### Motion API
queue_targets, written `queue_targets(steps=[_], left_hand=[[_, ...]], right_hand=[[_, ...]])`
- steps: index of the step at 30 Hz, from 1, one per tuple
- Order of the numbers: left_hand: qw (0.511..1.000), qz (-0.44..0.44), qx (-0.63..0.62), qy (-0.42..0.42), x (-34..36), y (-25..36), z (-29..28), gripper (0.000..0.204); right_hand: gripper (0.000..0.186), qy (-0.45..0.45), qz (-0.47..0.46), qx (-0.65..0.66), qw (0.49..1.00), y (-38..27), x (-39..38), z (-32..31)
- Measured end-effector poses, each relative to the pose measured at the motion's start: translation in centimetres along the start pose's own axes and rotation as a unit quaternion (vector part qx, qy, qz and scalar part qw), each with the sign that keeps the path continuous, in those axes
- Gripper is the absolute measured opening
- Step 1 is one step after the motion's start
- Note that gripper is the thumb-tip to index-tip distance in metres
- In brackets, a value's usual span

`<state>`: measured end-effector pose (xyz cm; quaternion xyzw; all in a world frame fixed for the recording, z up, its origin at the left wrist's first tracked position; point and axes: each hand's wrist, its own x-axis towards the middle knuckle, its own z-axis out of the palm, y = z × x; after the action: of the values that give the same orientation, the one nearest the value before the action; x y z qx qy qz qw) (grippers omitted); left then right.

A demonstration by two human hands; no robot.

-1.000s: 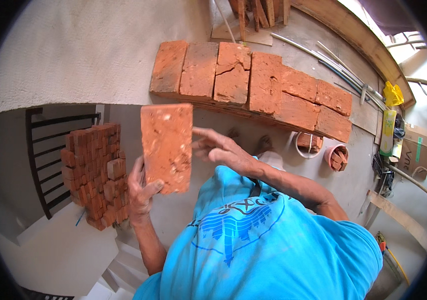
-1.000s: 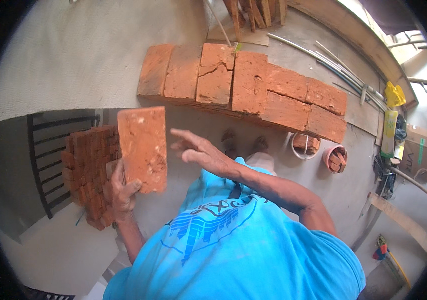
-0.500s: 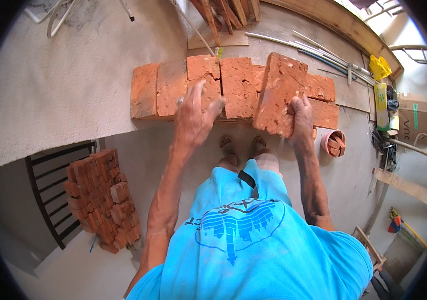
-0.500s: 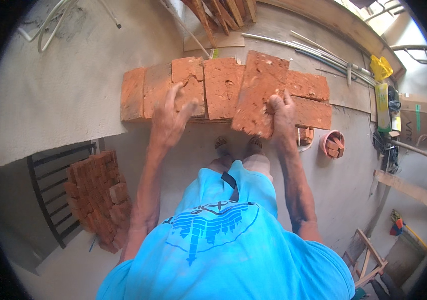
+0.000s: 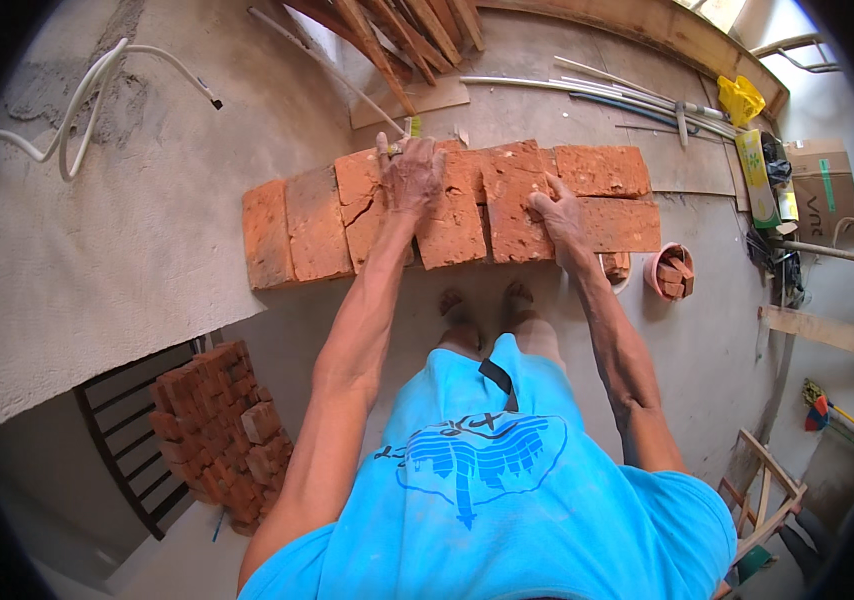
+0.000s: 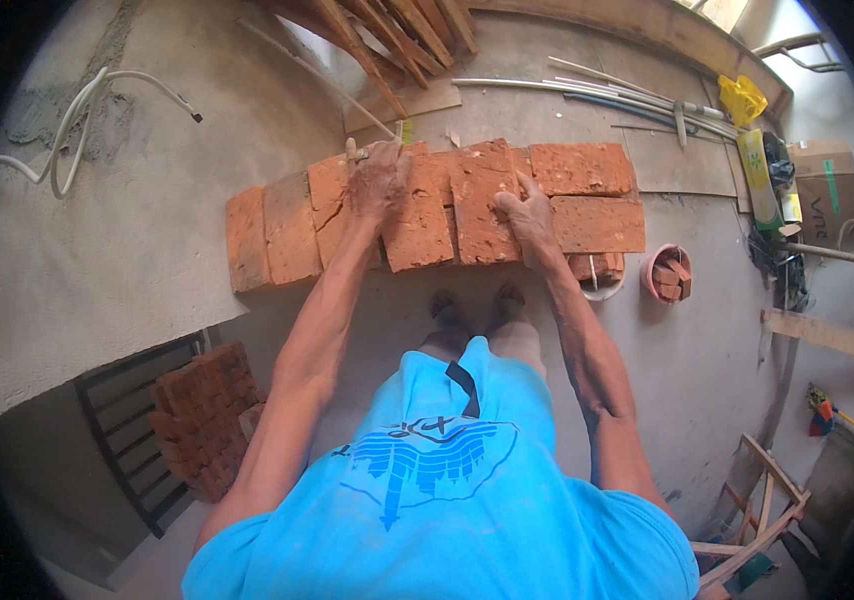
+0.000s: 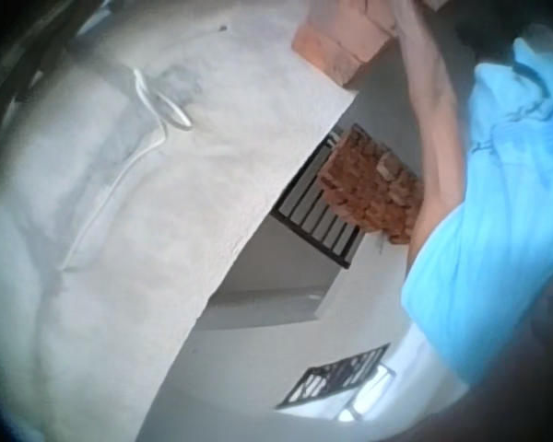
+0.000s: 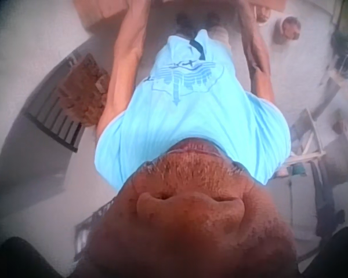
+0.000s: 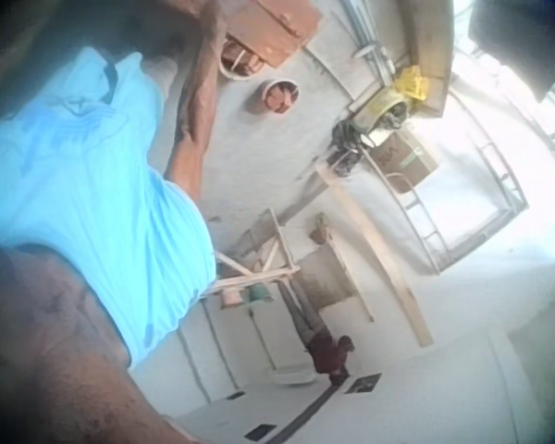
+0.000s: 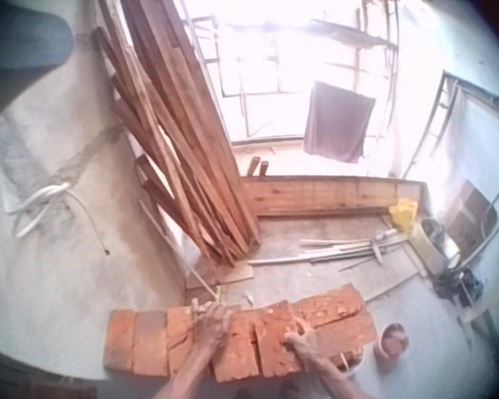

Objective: The person picks up bricks from buckets and stacks them in a curved row, then applies a substance from a bucket to the top surface and sides of the stacked bricks.

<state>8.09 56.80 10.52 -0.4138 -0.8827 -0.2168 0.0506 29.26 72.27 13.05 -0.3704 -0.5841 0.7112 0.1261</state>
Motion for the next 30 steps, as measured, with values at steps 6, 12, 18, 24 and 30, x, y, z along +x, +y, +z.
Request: queue_targets(steps=[6, 12, 18, 24, 30], left_hand=[[0.999, 0.008, -0.042, -0.004, 0.4, -1.5, -0.2, 0.028], [0.996, 0.003, -0.079, -0.05, 0.5, -1.1, -1.3, 0.033], [0.994, -0.002, -0.083, -0.065, 0.4, -0.3, -2.3, 0.033], [0.998, 0.015, -0.057, -0.027, 0.1, -1.1, -1.1, 0.028], [0.997, 0.067, 0.015, 0.017, 0.2, -1.0, -0.7, 0.03]], right_hand=[[0.076, -0.07, -0.002, 0.004, 0.998, -1.4, 0.6, 1.7], [0.08, -0.052, 0.032, 0.033, 0.998, 0.3, 1.2, 1.3], [0.074, -0.048, 0.003, -0.044, 0.998, 0.5, 1.6, 1.3], [0.06, 0.111, -0.212, -0.562, 0.792, 0.1, 1.6, 2.4], [0.068, 0.103, -0.279, -0.512, 0.806, 1.8, 1.4, 0.9]])
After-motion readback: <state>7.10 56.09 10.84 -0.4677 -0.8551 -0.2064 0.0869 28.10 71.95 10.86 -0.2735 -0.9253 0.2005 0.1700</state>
